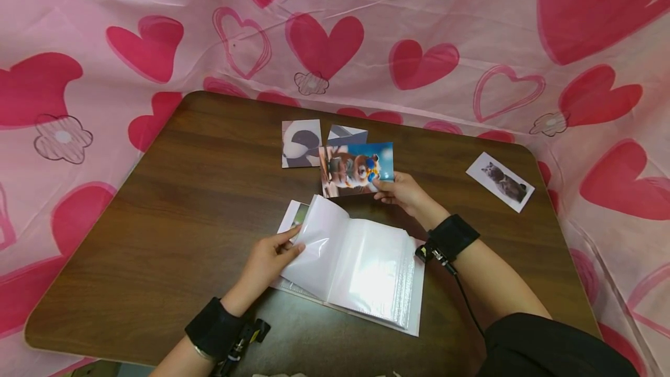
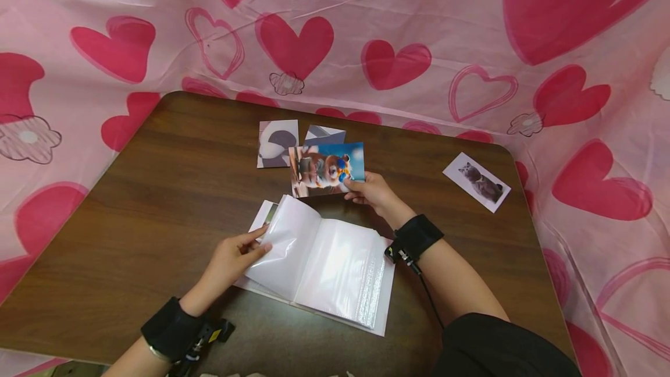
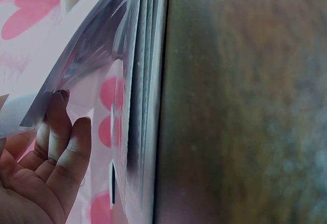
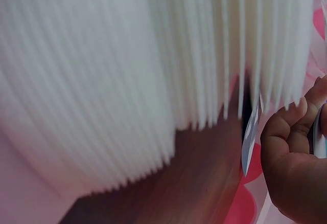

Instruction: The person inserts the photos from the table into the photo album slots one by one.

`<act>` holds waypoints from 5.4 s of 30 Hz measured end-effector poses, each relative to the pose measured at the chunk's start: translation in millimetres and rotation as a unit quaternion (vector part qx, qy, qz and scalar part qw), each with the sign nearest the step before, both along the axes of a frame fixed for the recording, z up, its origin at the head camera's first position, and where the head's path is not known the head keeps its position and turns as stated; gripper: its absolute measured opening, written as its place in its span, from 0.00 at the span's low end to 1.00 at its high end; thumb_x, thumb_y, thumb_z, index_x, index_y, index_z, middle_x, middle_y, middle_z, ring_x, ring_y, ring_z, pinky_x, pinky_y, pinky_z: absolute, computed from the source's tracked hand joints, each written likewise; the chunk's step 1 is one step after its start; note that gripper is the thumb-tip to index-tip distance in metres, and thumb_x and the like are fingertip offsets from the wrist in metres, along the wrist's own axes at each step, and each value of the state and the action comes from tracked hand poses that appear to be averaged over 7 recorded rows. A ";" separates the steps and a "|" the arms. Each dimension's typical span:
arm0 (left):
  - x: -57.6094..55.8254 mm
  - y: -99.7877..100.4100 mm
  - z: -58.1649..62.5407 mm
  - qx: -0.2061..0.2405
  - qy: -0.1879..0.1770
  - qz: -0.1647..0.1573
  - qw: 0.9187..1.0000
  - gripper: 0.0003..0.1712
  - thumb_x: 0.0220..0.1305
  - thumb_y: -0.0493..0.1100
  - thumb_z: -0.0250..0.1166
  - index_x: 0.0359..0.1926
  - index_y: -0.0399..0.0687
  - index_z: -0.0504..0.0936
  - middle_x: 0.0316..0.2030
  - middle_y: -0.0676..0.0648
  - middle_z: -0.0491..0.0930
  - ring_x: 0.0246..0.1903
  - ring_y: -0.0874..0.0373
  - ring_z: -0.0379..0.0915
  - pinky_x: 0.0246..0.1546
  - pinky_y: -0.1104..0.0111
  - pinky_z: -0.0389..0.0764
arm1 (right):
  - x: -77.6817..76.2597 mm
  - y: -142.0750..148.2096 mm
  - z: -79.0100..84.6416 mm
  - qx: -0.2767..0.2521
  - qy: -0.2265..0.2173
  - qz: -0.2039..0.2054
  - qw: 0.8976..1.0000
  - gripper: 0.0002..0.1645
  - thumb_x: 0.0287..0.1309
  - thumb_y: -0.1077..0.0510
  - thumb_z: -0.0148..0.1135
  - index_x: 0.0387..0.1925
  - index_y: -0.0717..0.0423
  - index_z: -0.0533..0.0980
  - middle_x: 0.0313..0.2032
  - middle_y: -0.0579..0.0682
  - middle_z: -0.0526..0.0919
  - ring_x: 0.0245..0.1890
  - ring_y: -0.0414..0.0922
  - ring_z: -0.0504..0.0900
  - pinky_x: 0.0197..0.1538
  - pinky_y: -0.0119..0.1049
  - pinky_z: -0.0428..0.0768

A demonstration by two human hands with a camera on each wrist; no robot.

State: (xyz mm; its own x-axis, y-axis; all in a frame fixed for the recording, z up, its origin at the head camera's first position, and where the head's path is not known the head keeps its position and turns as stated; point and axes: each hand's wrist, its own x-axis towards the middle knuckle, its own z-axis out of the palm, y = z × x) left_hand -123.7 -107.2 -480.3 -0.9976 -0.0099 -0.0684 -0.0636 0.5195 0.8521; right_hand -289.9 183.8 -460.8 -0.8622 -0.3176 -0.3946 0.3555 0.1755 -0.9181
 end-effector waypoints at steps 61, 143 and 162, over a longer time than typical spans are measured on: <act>-19.2 20.5 1.6 -0.154 0.024 -0.065 0.986 0.42 0.61 0.44 0.74 0.72 0.34 0.69 0.41 0.35 0.74 0.35 0.50 0.66 0.39 0.62 0.70 | 7.8 16.9 0.9 0.007 0.020 0.003 1.000 0.07 0.75 0.57 0.56 0.42 0.56 0.76 0.22 0.37 0.86 0.25 0.32 0.85 0.39 0.27 0.82; -15.9 34.5 4.0 -0.271 0.011 -0.065 0.960 0.33 0.76 0.46 0.57 0.78 0.49 0.62 0.45 0.34 0.77 0.22 0.51 0.68 0.21 0.60 0.69 | 0.6 20.5 -14.2 0.024 -0.001 -0.022 0.999 0.12 0.75 0.57 0.56 0.49 0.63 0.76 0.21 0.37 0.84 0.23 0.33 0.84 0.36 0.27 0.80; -12.3 37.3 0.2 -0.316 0.064 -0.033 0.946 0.31 0.73 0.46 0.62 0.74 0.48 0.69 0.46 0.33 0.78 0.28 0.47 0.74 0.22 0.57 0.76 | 1.8 19.4 -15.5 0.001 0.007 -0.019 1.000 0.07 0.74 0.59 0.57 0.42 0.58 0.78 0.21 0.37 0.84 0.23 0.32 0.85 0.35 0.26 0.80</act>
